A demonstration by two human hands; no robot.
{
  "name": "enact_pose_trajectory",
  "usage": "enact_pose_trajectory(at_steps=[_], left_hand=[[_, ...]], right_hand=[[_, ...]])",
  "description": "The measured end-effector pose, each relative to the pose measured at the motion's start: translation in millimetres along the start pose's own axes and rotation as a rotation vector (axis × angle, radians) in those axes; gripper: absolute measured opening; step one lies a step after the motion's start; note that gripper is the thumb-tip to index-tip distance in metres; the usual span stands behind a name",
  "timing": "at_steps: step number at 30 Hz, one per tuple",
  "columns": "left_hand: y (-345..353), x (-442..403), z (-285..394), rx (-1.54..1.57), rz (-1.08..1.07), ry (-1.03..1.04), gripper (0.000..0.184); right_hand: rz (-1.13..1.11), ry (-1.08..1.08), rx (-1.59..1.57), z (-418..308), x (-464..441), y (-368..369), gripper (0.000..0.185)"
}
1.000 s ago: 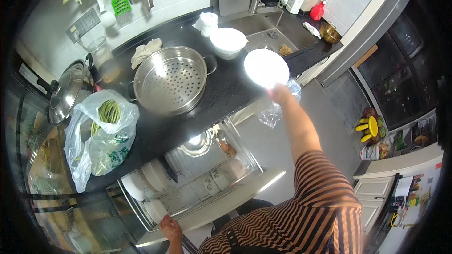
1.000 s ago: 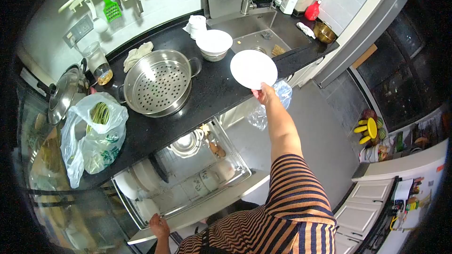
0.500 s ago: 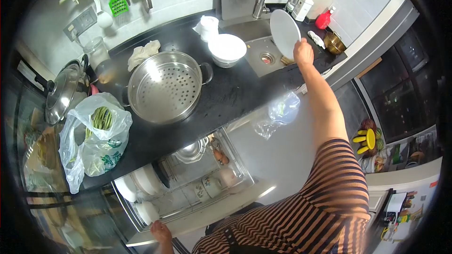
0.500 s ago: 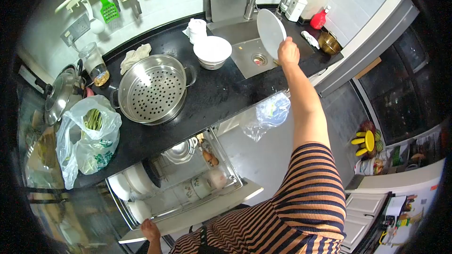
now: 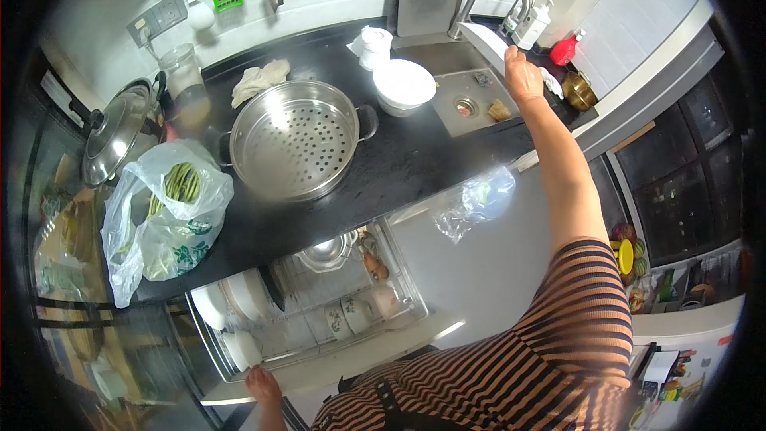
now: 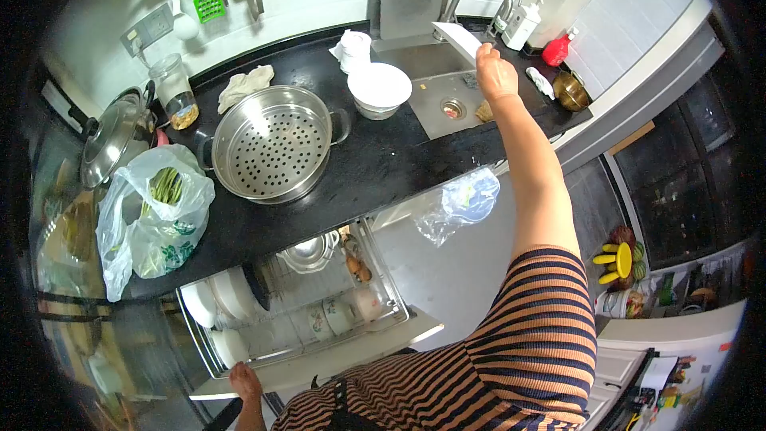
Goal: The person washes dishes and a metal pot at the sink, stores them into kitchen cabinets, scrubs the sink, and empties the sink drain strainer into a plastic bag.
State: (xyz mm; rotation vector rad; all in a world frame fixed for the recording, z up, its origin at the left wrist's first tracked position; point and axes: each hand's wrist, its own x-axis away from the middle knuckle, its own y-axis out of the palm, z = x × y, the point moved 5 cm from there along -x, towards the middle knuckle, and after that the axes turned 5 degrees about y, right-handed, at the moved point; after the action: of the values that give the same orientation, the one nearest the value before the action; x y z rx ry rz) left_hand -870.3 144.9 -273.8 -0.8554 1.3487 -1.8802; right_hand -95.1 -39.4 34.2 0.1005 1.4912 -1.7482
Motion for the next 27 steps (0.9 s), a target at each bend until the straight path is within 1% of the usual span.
enact_pose_trajectory(at_steps=[3, 4, 7, 8, 9, 11, 12, 13, 14, 15, 16, 17, 19, 20, 21, 23, 25, 27], left_hand=[[3, 4, -3, -0.074, 0.121, 0.057, 0.02], [2, 5, -1, -0.109, 0.08, 0.042, 0.023], [0, 3, -2, -0.006, 0.035, -0.011, 0.025], [6, 4, -9, -0.032, 0.09, 0.014, 0.022], [9, 7, -9, -0.015, 0.082, 0.022, 0.021], [3, 4, -5, 0.01, 0.059, 0.033, 0.019], [-15, 1, 11, 0.027, 0.047, 0.022, 0.018], [-14, 2, 5, 0.026, 0.061, 0.02, 0.018], [-5, 2, -1, 0.031, 0.076, 0.019, 0.018], [-5, 1, -1, 0.039, 0.091, 0.018, 0.018], [-4, 3, -2, 0.018, 0.055, -0.015, 0.02], [-4, 3, -1, 0.043, 0.082, 0.002, 0.021], [0, 7, -8, 0.074, 0.123, 0.034, 0.022], [-1, 6, -10, 0.08, 0.104, 0.028, 0.022], [0, 8, -10, 0.085, 0.079, 0.016, 0.022], [-4, 9, -8, 0.095, 0.134, 0.085, 0.02], [-5, 9, -9, 0.101, 0.162, 0.117, 0.019], [-12, 8, -6, 0.098, 0.27, 0.125, 0.015]], right_hand=[[0.077, 0.078, -0.066, -3, 13, 0, 0.018], [0.05, 0.091, -0.079, -6, 16, -2, 0.016], [-0.072, 0.017, -0.03, -8, 14, 13, 0.014], [-0.019, 0.098, -0.121, -3, 21, 12, 0.015], [0.104, 0.139, -0.201, -6, 31, 0, 0.016], [-0.07, 0.18, -0.107, -2, 28, 9, 0.017], [-0.1, 0.229, -0.163, 3, 34, 10, 0.017], [-0.121, 0.28, -0.218, 2, 37, 4, 0.018], [-0.092, 0.373, -0.279, 1, 48, -5, 0.019], [-0.078, 0.397, -0.334, -2, 58, -14, 0.023], [-0.109, 0.5, -0.512, -4, 73, -20, 0.025], [-0.15, 0.6, -0.69, -15, 89, -35, 0.028], [-0.106, 0.578, -0.813, -23, 117, -31, 0.029], [-0.092, 0.568, -0.878, -29, 130, -29, 0.03], [-0.218, 0.613, -0.89, -36, 142, -32, 0.031], [-0.339, 0.708, -1.089, -52, 171, -34, 0.031], [-0.448, 0.826, -1.212, -80, 204, -57, 0.029], [-0.638, 0.863, -1.339, -104, 242, -64, 0.026]])
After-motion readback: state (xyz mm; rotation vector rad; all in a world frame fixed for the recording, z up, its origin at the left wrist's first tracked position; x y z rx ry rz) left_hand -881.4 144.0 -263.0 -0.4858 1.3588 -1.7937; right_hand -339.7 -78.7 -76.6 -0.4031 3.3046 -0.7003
